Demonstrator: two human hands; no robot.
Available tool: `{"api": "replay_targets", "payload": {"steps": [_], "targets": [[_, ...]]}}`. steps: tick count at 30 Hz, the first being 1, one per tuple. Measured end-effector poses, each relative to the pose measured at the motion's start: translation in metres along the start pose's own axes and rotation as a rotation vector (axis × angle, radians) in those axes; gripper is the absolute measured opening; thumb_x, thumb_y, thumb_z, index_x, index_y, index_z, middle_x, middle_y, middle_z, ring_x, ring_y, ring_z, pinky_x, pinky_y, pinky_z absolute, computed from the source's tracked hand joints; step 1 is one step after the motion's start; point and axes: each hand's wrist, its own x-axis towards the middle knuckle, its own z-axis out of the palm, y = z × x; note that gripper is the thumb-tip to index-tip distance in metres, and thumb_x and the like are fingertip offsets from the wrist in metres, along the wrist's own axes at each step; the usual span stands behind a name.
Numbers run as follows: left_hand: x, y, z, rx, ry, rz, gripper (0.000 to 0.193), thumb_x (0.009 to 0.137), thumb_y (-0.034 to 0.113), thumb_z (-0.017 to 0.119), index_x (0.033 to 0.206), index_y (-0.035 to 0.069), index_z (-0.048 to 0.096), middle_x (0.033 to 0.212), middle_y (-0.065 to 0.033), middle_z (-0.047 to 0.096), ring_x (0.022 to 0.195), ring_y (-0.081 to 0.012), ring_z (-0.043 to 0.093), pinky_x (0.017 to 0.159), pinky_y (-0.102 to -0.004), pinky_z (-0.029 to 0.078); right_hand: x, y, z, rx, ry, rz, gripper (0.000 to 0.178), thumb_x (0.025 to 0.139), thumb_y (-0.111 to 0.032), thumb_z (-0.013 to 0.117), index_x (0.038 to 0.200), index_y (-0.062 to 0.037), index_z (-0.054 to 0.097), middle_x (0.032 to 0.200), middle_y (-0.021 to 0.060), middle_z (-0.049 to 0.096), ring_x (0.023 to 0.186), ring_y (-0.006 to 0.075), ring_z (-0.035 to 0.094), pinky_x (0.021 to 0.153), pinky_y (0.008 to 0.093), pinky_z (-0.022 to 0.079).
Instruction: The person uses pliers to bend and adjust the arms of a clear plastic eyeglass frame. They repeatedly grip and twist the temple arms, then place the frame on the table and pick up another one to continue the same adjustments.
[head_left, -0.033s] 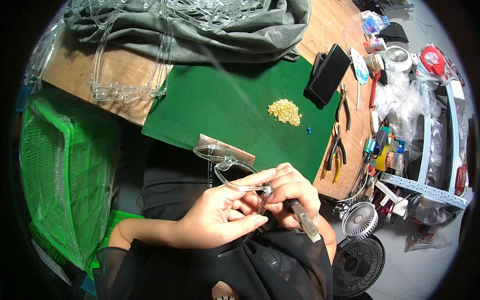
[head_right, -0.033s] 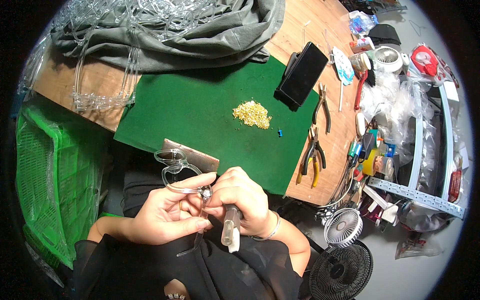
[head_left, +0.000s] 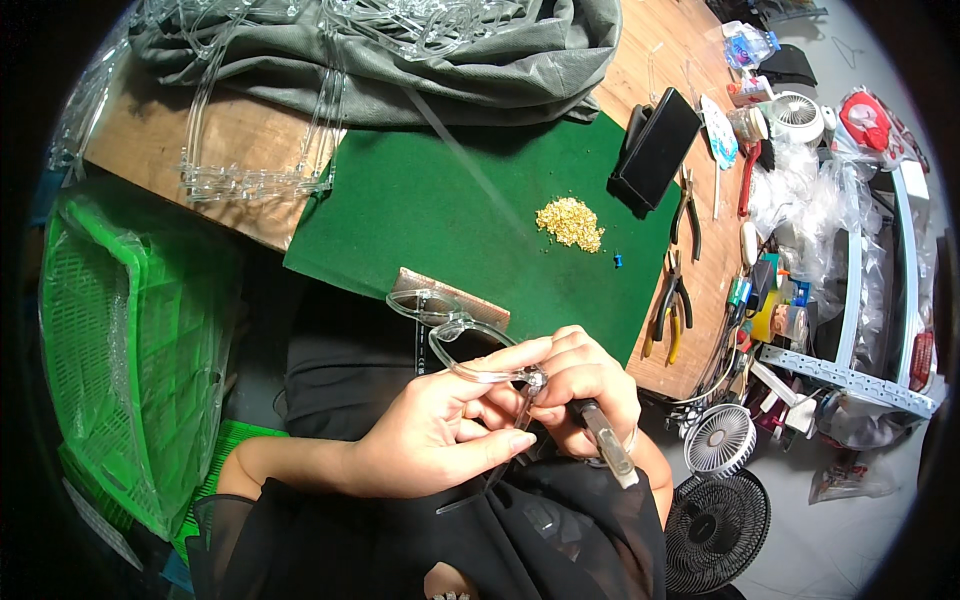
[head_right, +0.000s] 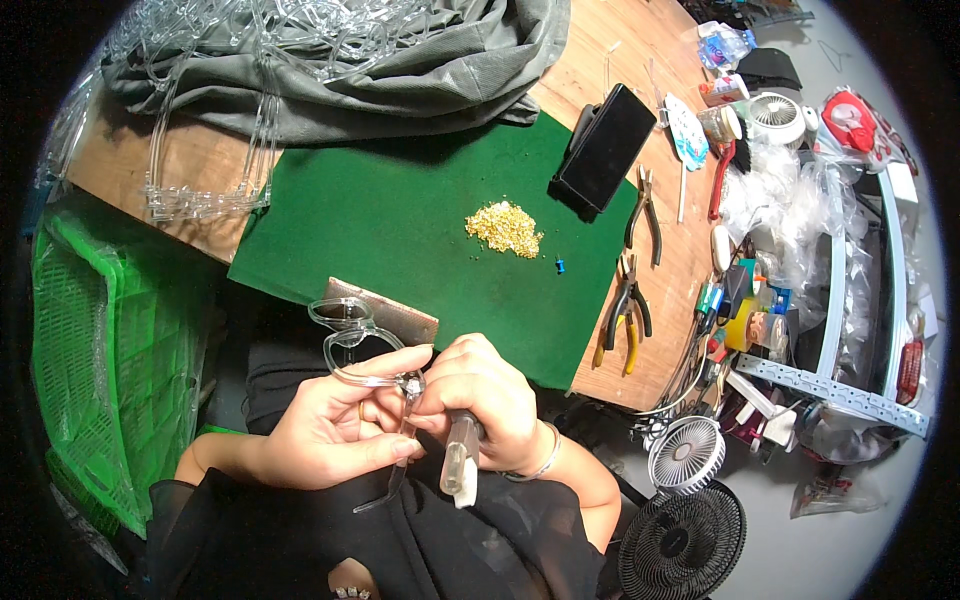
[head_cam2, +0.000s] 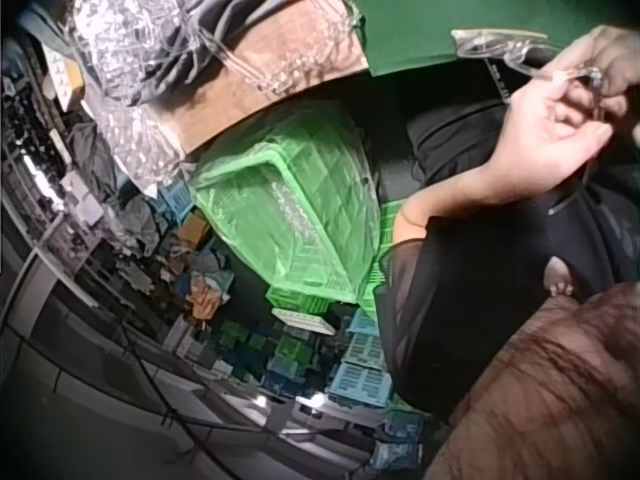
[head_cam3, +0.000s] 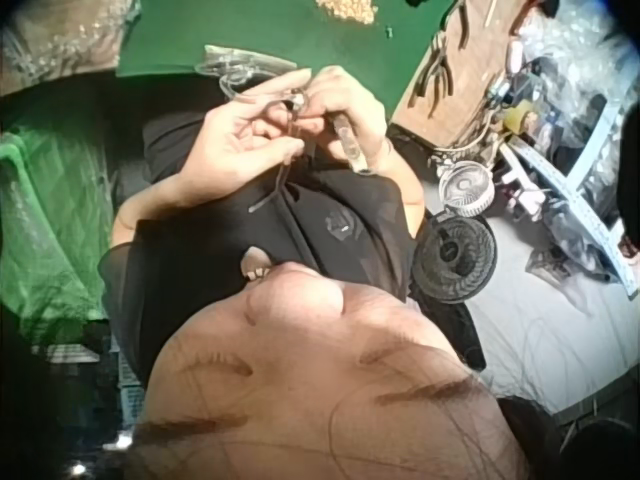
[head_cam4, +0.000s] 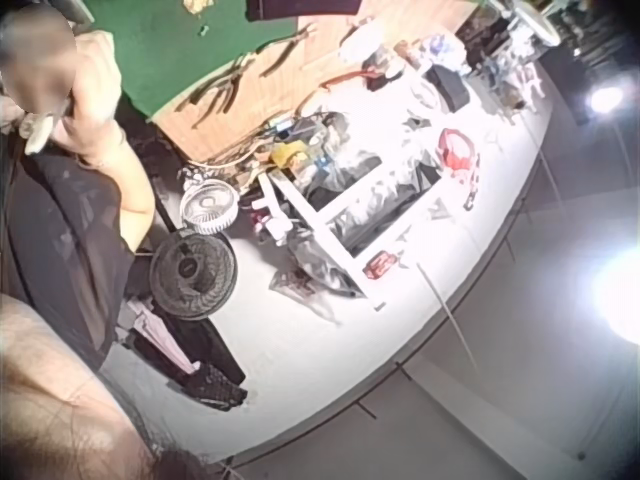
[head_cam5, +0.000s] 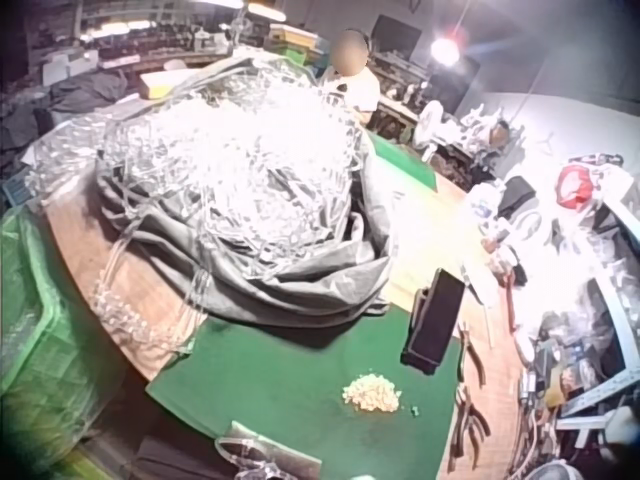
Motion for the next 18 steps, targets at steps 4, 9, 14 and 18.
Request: {"api": "replay_targets", "payload": {"steps": [4, 9, 14, 18], "targets": [[-0.0009, -0.0024, -0.0014, -0.026, -0.015, 0.002, 0.074, 0.079, -0.016, 0.058, 0.142, 0.003, 0.025, 0.096, -0.0053, 0.052, 0.088, -0.0097, 0.057, 0.081, -0.0236, 0.050, -0.0018, -0.0013, 0.0038, -0.049, 0.031, -0.013, 0.013, 0.079, -0.013, 0.070, 0.081, -0.0053, 0.059, 0.071, 0.0054, 0.058, 0.065, 0.0213, 0.057, 0.061, 0.0333, 0.043], [-0.0013, -0.0049, -0.0019, -0.023, -0.013, 0.008, 0.074, 0.079, -0.016, 0.058, 0.142, 0.003, 0.025, 0.096, -0.0050, 0.051, 0.087, -0.0099, 0.057, 0.081, -0.0240, 0.050, -0.0020, -0.0013, 0.0056, -0.029, 0.053, -0.007, 0.014, 0.079, -0.013, 0.070, 0.082, -0.0048, 0.059, 0.072, 0.0063, 0.059, 0.065, 0.0215, 0.057, 0.062, 0.0333, 0.044], [-0.0010, -0.0040, -0.0015, -0.009, -0.019, 0.009, 0.074, 0.079, -0.016, 0.057, 0.142, 0.003, 0.025, 0.095, -0.0049, 0.051, 0.088, -0.0106, 0.058, 0.081, -0.0245, 0.050, -0.0019, -0.0029, 0.0058, -0.002, 0.064, 0.007, 0.014, 0.079, -0.014, 0.070, 0.081, -0.0046, 0.059, 0.071, 0.0063, 0.059, 0.064, 0.0211, 0.057, 0.062, 0.0329, 0.044], [-0.0017, -0.0008, -0.0014, 0.019, -0.023, -0.006, 0.073, 0.079, -0.016, 0.057, 0.142, 0.003, 0.025, 0.094, -0.0052, 0.051, 0.089, -0.0114, 0.058, 0.082, -0.0252, 0.051, -0.0011, -0.0028, 0.0045, 0.004, 0.030, 0.008, 0.014, 0.079, -0.013, 0.070, 0.081, -0.0048, 0.060, 0.072, 0.0058, 0.059, 0.064, 0.0207, 0.057, 0.062, 0.0325, 0.044]]}}
